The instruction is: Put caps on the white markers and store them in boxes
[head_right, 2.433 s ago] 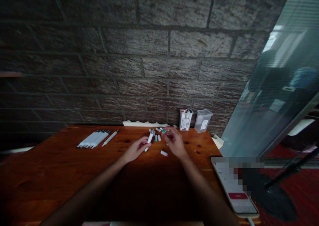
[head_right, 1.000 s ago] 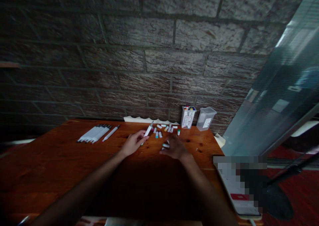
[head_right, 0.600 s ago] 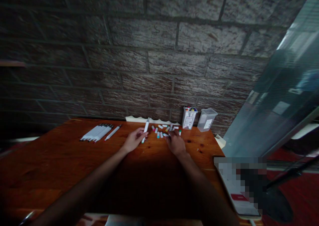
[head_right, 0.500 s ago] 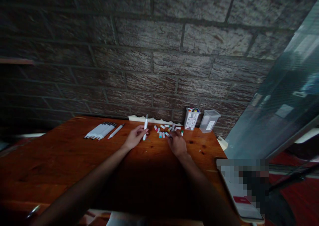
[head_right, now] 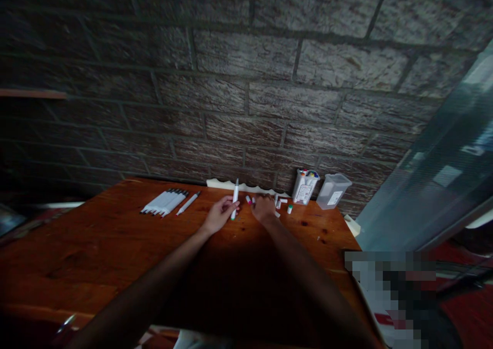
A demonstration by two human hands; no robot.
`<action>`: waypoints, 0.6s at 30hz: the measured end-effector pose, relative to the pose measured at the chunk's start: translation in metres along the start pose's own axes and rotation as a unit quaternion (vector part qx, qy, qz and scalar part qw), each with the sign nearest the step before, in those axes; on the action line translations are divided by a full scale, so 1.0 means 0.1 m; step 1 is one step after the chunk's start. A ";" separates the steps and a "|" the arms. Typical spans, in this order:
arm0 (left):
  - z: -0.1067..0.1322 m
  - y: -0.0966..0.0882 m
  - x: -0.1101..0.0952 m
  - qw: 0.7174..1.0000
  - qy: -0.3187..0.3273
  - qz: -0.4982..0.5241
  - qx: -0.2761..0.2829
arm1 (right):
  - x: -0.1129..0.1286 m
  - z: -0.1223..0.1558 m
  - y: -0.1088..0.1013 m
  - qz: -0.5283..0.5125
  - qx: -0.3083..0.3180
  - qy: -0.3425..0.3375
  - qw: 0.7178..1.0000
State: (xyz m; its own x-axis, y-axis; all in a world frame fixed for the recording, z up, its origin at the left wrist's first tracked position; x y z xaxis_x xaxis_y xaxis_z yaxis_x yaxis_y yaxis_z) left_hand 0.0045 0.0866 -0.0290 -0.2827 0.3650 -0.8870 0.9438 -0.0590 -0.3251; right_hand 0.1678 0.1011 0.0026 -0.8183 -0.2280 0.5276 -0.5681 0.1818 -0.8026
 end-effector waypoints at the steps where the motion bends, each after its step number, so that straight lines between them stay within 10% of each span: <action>1: 0.00 0.00 0.00 1.000 -0.006 0.010 -0.001 | 0.01 -0.03 0.03 0.003 0.000 0.001 1.000; 10: 0.05 0.11 -0.16 0.995 0.006 0.066 0.069 | 0.01 0.20 -0.32 -0.123 -0.058 -0.052 0.989; 18: 0.29 0.39 -0.38 0.979 0.070 -0.048 0.187 | -0.33 0.60 -0.66 -0.534 -0.117 -0.016 0.837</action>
State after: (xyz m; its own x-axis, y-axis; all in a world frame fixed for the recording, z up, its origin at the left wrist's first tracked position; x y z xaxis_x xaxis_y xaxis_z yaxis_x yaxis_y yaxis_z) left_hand 0.0472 0.0433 -0.0174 -0.3163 0.5080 -0.8011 0.7775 -0.3451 -0.5258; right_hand 0.2379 0.0395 0.0216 0.1672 -0.4057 0.8986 -0.9790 0.0394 0.1999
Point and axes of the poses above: each hand's wrist, its own z-axis away from the middle knuckle, its own y-axis out of the palm, x = y × z, the point moved 6 cm from there along -z, towards the middle knuckle, and after that the axes turned 15 degrees about -z, right-handed, at the moved point
